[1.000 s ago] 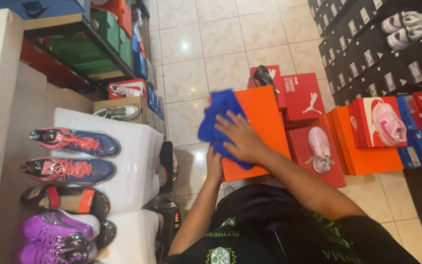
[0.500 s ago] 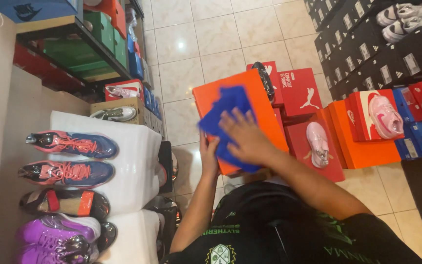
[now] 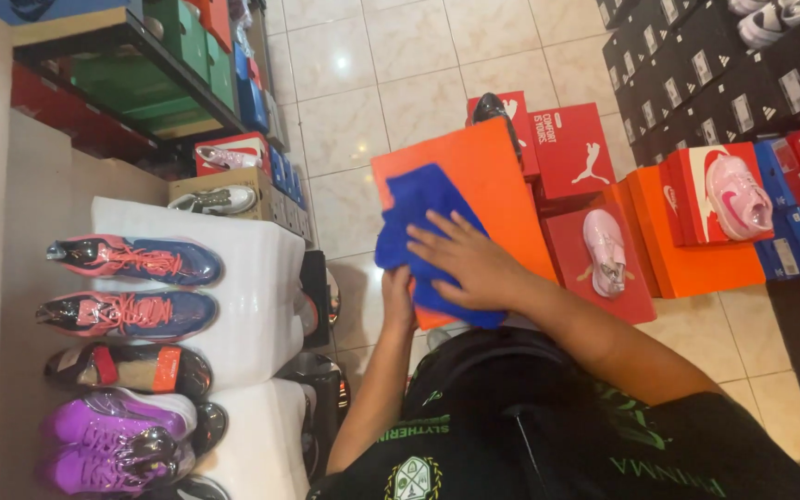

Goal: Wiping down various shoe boxes and footwear with a cleaning cloth and organizing them on shelves.

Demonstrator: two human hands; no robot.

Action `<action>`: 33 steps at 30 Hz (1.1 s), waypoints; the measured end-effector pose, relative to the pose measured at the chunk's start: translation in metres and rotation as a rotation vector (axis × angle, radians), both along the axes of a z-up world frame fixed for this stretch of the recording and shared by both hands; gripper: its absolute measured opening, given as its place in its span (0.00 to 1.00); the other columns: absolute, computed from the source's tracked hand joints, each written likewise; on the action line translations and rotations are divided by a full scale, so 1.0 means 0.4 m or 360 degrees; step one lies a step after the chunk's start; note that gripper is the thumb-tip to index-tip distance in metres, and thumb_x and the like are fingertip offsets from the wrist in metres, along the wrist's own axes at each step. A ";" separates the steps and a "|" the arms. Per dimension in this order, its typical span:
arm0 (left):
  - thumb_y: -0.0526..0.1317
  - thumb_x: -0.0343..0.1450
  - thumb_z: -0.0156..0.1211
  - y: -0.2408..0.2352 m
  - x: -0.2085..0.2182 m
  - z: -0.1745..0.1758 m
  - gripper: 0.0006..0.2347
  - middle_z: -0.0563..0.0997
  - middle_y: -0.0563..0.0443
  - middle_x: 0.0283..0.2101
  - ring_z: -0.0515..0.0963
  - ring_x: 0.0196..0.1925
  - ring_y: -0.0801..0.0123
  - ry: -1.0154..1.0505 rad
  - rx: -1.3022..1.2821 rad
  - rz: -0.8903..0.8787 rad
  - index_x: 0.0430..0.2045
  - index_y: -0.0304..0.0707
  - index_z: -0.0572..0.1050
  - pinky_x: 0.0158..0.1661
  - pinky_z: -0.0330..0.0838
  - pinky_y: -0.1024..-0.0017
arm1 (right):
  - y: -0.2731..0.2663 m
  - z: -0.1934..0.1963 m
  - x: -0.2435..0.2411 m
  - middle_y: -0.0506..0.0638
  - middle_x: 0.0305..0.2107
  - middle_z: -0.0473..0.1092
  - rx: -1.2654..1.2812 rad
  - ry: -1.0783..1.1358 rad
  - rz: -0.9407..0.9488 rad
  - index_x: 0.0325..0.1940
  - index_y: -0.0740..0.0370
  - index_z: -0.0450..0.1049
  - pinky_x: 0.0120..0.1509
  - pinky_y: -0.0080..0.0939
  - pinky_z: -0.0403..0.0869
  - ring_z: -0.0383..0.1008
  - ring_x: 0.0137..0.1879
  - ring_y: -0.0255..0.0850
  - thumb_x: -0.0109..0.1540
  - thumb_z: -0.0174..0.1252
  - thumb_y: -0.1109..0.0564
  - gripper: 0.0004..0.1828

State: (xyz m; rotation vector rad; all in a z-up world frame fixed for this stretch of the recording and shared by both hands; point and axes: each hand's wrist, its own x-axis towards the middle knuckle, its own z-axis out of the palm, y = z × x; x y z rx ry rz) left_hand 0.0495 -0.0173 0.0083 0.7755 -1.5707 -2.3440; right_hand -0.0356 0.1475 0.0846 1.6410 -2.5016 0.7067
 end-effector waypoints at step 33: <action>0.57 0.66 0.63 -0.076 -0.002 0.063 0.31 0.69 0.39 0.66 0.72 0.60 0.47 0.0110 0.0902 0.0400 0.65 0.46 0.68 0.60 0.68 0.53 | 0.166 0.012 -0.031 0.56 0.78 0.38 -0.0932 -0.1643 -0.0066 0.82 0.60 0.43 0.84 0.52 0.36 0.33 0.83 0.47 0.68 0.48 0.49 0.40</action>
